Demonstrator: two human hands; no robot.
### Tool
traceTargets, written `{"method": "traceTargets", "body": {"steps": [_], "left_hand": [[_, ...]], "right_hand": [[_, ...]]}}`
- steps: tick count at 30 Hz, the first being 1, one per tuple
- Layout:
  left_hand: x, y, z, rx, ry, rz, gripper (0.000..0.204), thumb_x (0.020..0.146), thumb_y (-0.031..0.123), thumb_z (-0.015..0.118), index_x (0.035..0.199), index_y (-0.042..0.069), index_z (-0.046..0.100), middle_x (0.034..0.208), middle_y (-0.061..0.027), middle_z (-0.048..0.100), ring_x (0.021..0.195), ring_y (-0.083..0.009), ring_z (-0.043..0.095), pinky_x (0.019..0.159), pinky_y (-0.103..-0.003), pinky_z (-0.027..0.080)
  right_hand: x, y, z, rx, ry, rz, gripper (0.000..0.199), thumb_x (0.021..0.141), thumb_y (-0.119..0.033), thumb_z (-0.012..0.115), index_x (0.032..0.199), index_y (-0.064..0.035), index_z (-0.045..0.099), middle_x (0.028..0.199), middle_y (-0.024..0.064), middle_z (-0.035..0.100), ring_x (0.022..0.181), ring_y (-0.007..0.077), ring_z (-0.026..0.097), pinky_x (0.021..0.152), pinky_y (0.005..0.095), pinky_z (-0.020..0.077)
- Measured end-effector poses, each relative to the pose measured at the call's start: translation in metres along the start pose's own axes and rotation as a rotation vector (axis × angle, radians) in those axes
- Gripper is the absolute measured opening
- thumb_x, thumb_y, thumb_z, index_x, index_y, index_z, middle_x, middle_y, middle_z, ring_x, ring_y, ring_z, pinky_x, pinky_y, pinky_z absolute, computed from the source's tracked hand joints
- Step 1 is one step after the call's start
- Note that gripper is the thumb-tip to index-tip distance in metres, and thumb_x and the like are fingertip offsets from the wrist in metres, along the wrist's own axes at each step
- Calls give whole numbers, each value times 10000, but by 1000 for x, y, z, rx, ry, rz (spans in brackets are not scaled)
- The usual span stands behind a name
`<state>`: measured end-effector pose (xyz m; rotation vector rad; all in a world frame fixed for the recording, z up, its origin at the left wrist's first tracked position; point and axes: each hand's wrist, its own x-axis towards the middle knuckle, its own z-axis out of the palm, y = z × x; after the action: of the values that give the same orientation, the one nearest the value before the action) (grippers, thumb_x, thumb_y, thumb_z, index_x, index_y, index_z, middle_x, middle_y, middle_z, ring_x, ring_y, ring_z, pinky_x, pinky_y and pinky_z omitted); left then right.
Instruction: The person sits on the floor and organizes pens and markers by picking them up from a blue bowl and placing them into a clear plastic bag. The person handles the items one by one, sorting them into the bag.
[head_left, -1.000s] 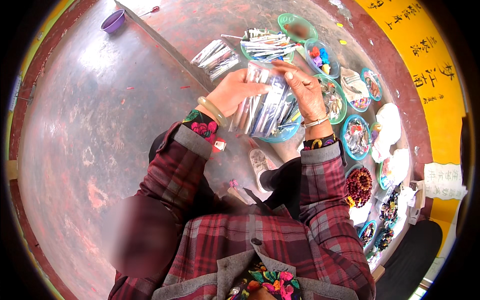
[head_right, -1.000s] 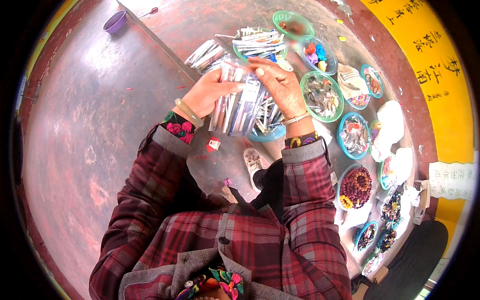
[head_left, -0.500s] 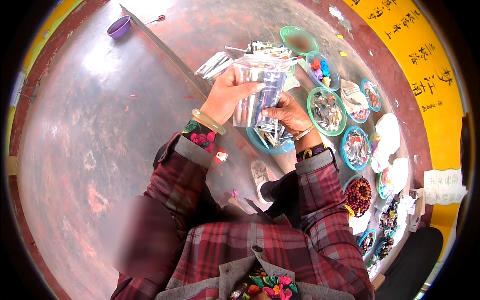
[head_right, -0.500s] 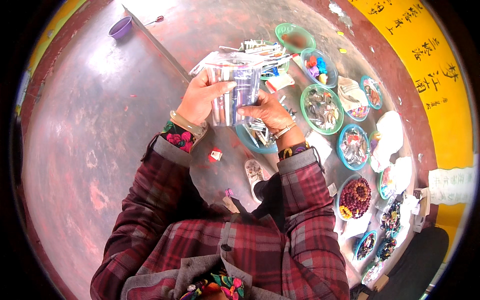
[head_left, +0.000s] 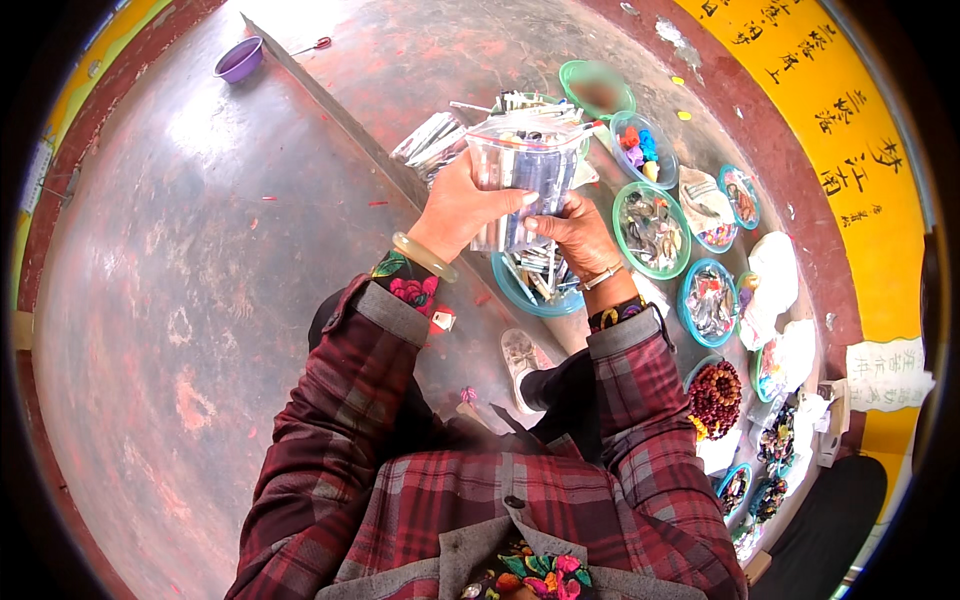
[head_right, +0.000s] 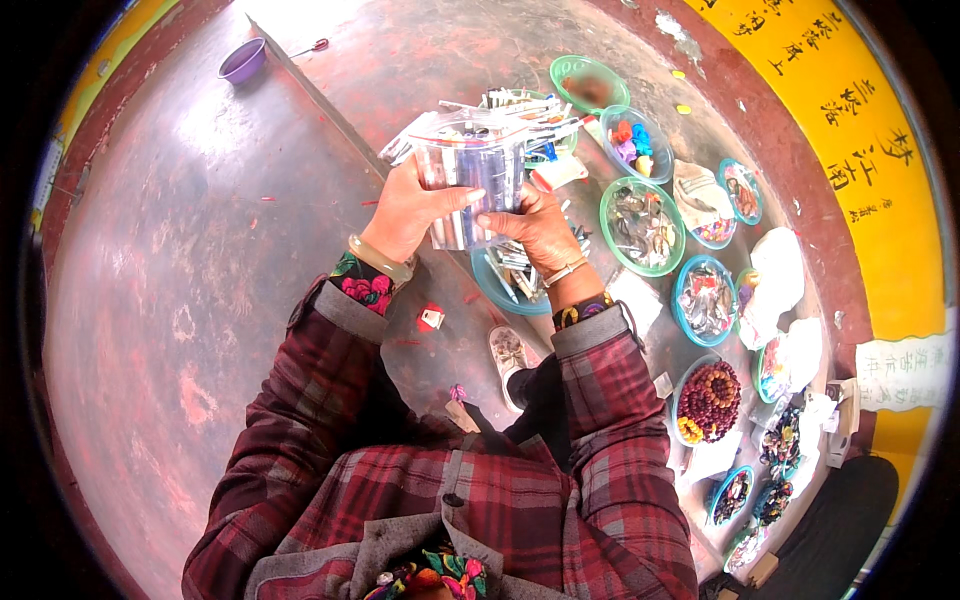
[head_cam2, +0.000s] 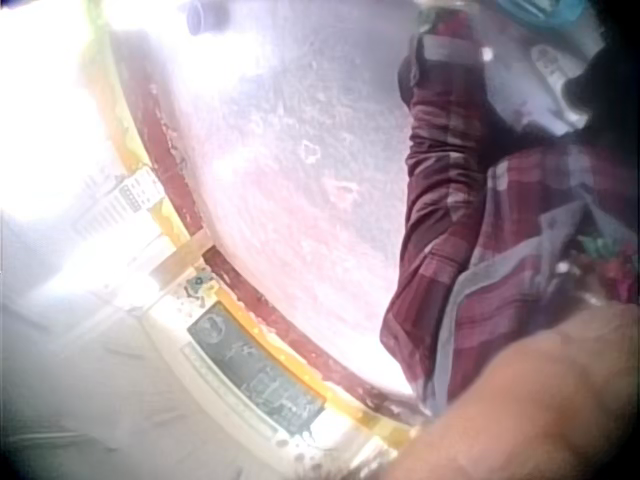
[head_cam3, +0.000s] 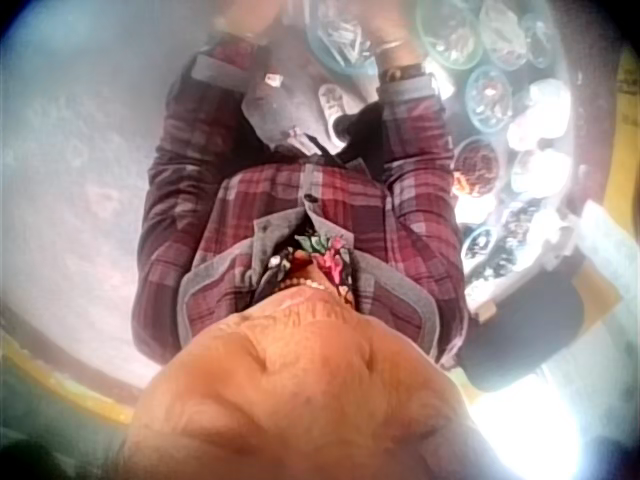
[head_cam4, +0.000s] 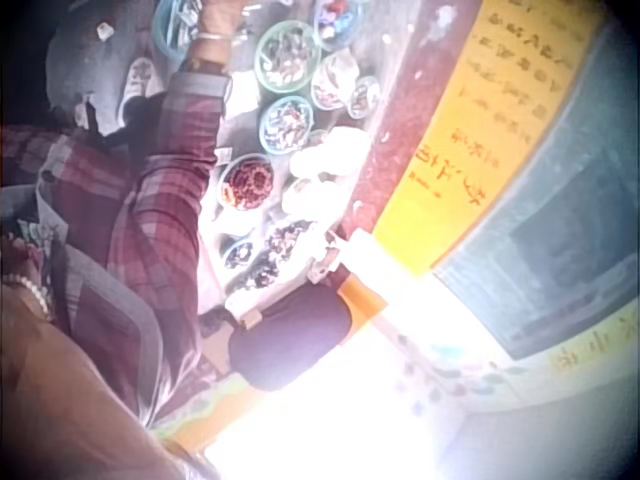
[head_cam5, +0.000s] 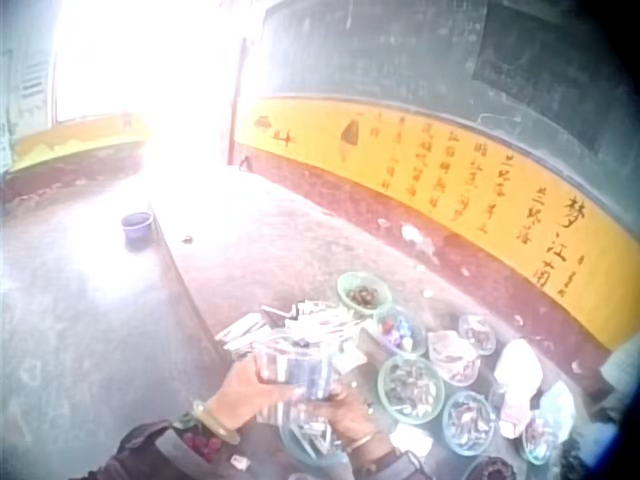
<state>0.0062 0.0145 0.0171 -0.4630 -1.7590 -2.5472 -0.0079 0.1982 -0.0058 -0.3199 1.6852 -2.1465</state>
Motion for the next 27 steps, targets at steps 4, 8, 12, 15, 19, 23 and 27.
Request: {"method": "traceTargets", "body": {"steps": [4, 8, 12, 15, 19, 23, 27], "left_hand": [[-1, -7, -5, 54, 27, -41, 388, 761, -15, 671, 1133, -14, 562, 1013, -58, 639, 909, -126, 602, 810, -282, 486], [-1, -8, -5, 27, 23, -52, 378, 761, -17, 669, 1126, -15, 570, 1018, -61, 643, 910, -125, 605, 809, -283, 488], [-1, -8, -2, -5, 28, -44, 364, 769, -12, 665, 1121, -14, 573, 1023, -61, 644, 914, -122, 606, 809, -283, 490], [-1, -9, -6, -21, -39, -50, 349, 775, -3, 663, 1114, -12, 579, 1026, -59, 643, 915, -121, 606, 811, -282, 489], [1, -10, -7, -39, -65, -57, 338, 783, 3, 657, 1112, -12, 580, 1014, -58, 648, 900, -120, 611, 800, -280, 494], [1, -9, -4, 9, -45, -57, 329, 791, 3, 648, 1112, -15, 579, 999, -56, 651, 881, -120, 617, 792, -279, 501], [-1, -6, -4, -36, -32, -58, 311, 803, -3, 633, 1109, -18, 579, 983, -59, 653, 874, -123, 620, 783, -280, 508]], "right_hand": [[1, -1, -5, -62, -17, -32, 353, 724, -44, 741, 1061, -49, 640, 984, 3, 652, 917, 116, 579, 853, 282, 447], [0, -5, -4, -77, -3, -67, 353, 749, -33, 714, 1090, -23, 620, 1032, 29, 650, 955, 135, 583, 894, 307, 431], [-1, -5, -7, -74, 2, -83, 352, 750, -26, 710, 1092, -26, 629, 1034, 33, 655, 967, 136, 581, 892, 297, 427], [-2, -5, -7, -43, -3, -105, 337, 751, -22, 708, 1081, -27, 639, 1023, 33, 662, 961, 134, 584, 892, 302, 429], [0, -3, -10, -58, -25, -119, 322, 751, -30, 713, 1066, -23, 647, 1019, 38, 664, 950, 134, 589, 891, 307, 432], [0, -1, -11, -27, -12, -78, 304, 741, -43, 725, 1039, -41, 665, 998, 7, 654, 929, 123, 582, 867, 292, 439], [2, -4, -13, -69, -73, -52, 307, 750, -58, 720, 1052, -51, 660, 1000, -12, 641, 915, 105, 574, 838, 278, 453]]}}
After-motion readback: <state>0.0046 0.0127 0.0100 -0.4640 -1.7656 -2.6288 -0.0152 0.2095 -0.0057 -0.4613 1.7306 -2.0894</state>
